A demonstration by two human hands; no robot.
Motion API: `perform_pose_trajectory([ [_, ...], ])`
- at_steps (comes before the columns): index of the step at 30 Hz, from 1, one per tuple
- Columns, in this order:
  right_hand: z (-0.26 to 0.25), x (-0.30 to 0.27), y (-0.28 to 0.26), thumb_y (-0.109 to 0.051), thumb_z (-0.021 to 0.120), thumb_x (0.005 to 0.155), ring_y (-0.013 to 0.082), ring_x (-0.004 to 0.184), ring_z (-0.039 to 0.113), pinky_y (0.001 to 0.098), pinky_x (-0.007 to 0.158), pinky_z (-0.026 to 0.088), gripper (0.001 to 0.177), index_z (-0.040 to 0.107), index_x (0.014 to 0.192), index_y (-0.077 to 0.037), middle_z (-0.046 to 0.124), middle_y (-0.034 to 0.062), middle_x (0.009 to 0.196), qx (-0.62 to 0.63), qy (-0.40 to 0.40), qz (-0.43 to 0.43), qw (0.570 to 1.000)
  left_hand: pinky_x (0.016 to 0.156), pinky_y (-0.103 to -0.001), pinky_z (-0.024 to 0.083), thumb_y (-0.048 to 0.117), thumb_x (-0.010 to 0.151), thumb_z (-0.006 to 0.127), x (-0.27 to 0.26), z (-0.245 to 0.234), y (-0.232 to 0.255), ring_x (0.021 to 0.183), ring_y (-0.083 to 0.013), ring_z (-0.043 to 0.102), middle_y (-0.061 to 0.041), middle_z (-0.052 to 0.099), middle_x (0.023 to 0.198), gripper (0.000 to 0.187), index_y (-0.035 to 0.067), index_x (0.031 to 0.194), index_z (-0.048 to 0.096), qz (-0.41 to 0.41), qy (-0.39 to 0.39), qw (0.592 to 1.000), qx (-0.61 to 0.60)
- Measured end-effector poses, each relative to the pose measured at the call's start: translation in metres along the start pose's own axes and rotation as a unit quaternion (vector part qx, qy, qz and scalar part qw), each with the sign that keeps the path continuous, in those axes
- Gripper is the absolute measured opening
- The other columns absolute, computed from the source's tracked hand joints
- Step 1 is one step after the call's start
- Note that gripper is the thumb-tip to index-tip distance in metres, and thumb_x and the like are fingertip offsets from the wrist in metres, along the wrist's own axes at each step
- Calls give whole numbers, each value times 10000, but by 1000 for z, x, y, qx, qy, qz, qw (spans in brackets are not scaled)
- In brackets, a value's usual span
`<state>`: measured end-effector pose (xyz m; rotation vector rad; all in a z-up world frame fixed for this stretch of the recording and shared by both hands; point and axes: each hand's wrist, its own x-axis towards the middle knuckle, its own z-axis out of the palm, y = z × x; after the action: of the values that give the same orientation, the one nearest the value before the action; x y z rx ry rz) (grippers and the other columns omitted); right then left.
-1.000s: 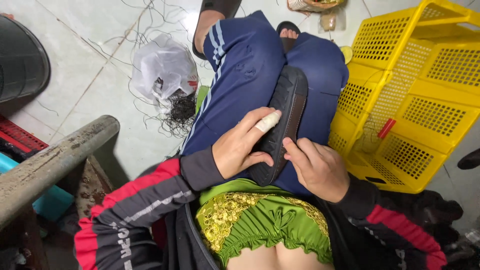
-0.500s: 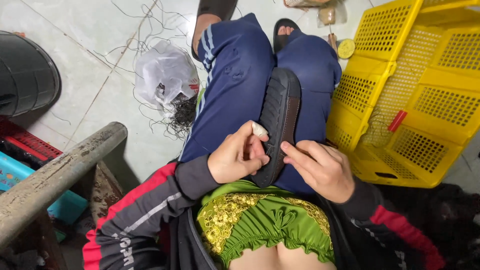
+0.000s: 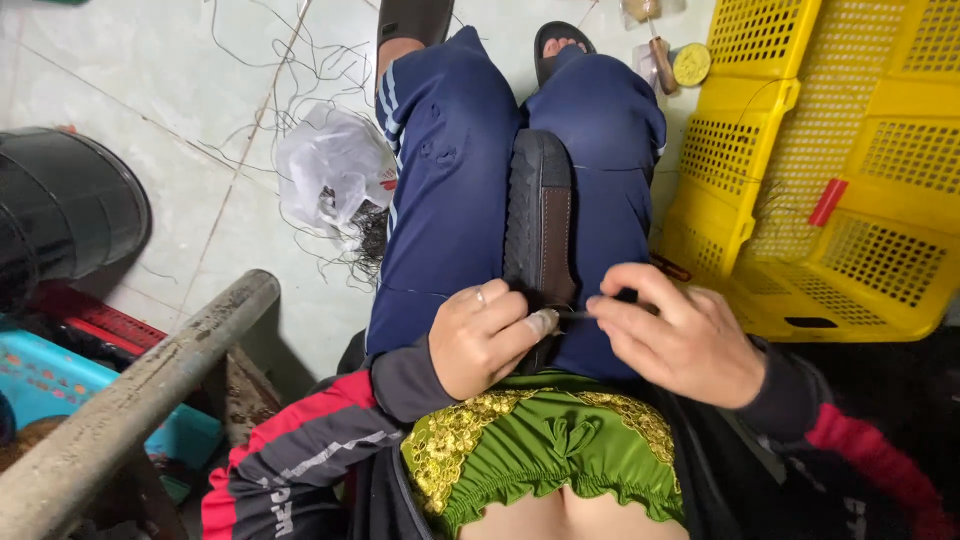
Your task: Hand-sewing a shoe sole to the upper part of a shoe using a needle and thread.
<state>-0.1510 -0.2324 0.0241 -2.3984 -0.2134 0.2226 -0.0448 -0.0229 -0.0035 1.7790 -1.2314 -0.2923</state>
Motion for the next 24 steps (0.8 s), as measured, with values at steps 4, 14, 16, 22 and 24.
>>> perform_pose_trajectory([
  [4,-4,12,-12,-51,666,748,159,494,525,293,476,435,170,663,918,-57,585,36,962,-17,11,15,1000,560,-305,393,69,813,734,-8,0,-2,626,-192,430,-52,480,750,109,14,876,663,48,25,998,11],
  [14,-44,-21,-12,41,592,884,310,801,599,380,697,477,208,601,1092,45,623,166,1014,-77,97,230,965,622,-329,450,487,778,704,-12,-14,-5,705,-265,511,-108,502,850,603,-14,1094,593,-161,-60,980,105],
  [16,-17,-9,-8,-83,636,862,211,685,568,289,528,443,431,469,1242,32,544,199,1178,-73,45,121,989,608,-356,447,466,821,662,-15,-11,-6,693,-284,509,-115,490,838,485,8,969,607,-161,-93,977,103],
  [22,17,-2,-8,-63,623,810,284,542,660,363,477,558,280,645,1089,-67,661,85,672,125,53,65,989,717,-387,446,246,958,535,-4,-22,-22,779,-298,511,-89,437,875,247,76,878,695,-169,-56,948,-265],
  [24,14,-7,-9,-13,601,795,272,528,657,342,455,559,177,706,915,-88,665,48,651,193,58,104,974,905,-367,441,228,979,501,15,-25,-26,941,-244,493,-118,460,1052,265,79,963,718,-156,-24,911,-381],
])
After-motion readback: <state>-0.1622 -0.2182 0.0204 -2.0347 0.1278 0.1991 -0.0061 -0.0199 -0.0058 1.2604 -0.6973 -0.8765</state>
